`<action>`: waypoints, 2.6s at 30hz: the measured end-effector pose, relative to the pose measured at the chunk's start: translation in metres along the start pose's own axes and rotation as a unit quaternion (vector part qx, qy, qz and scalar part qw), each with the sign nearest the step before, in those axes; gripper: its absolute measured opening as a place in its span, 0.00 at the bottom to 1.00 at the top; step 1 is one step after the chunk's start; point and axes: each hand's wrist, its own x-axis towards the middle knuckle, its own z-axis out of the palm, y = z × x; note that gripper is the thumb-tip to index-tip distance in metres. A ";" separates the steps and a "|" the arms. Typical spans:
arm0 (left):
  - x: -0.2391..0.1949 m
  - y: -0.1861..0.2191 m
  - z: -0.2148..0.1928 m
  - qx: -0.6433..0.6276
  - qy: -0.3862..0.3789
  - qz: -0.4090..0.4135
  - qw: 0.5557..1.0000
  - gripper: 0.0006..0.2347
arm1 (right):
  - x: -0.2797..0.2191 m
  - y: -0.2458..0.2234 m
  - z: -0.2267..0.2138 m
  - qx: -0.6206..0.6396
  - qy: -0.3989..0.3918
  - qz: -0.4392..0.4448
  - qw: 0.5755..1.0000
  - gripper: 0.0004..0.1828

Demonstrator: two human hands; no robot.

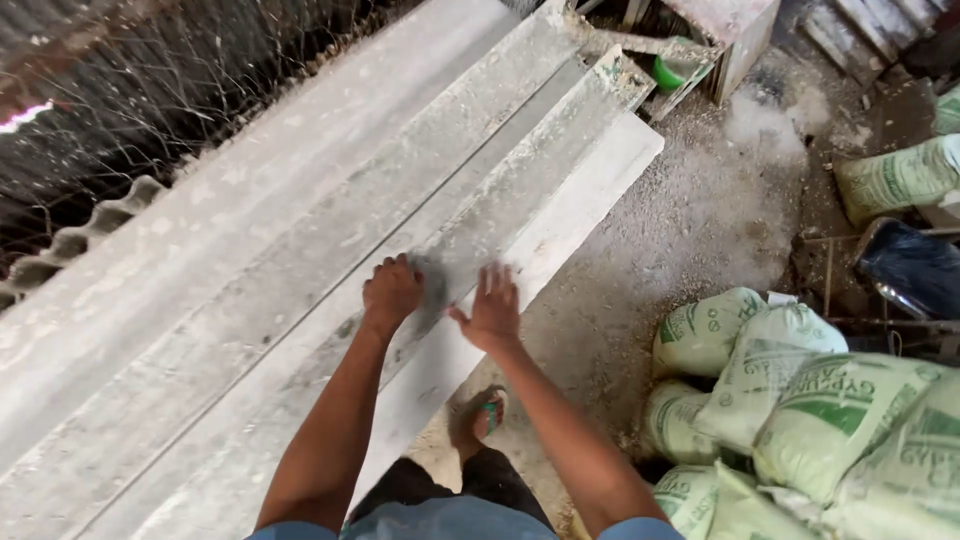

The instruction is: Mixing plaster in a bowl and applying it to long architectural molding pieces.

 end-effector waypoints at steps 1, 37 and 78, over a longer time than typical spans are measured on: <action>0.015 0.000 0.017 0.028 -0.010 -0.037 0.999 0.20 | 0.007 0.003 0.005 -0.030 -0.028 -0.024 0.999 0.54; 0.241 0.261 0.017 0.042 -0.034 0.007 0.998 0.14 | 0.258 0.215 -0.091 -0.075 0.003 -0.097 0.992 0.59; 0.495 0.437 0.068 -0.060 0.075 0.225 0.970 0.11 | 0.502 0.451 -0.106 0.655 -0.235 0.177 0.696 0.32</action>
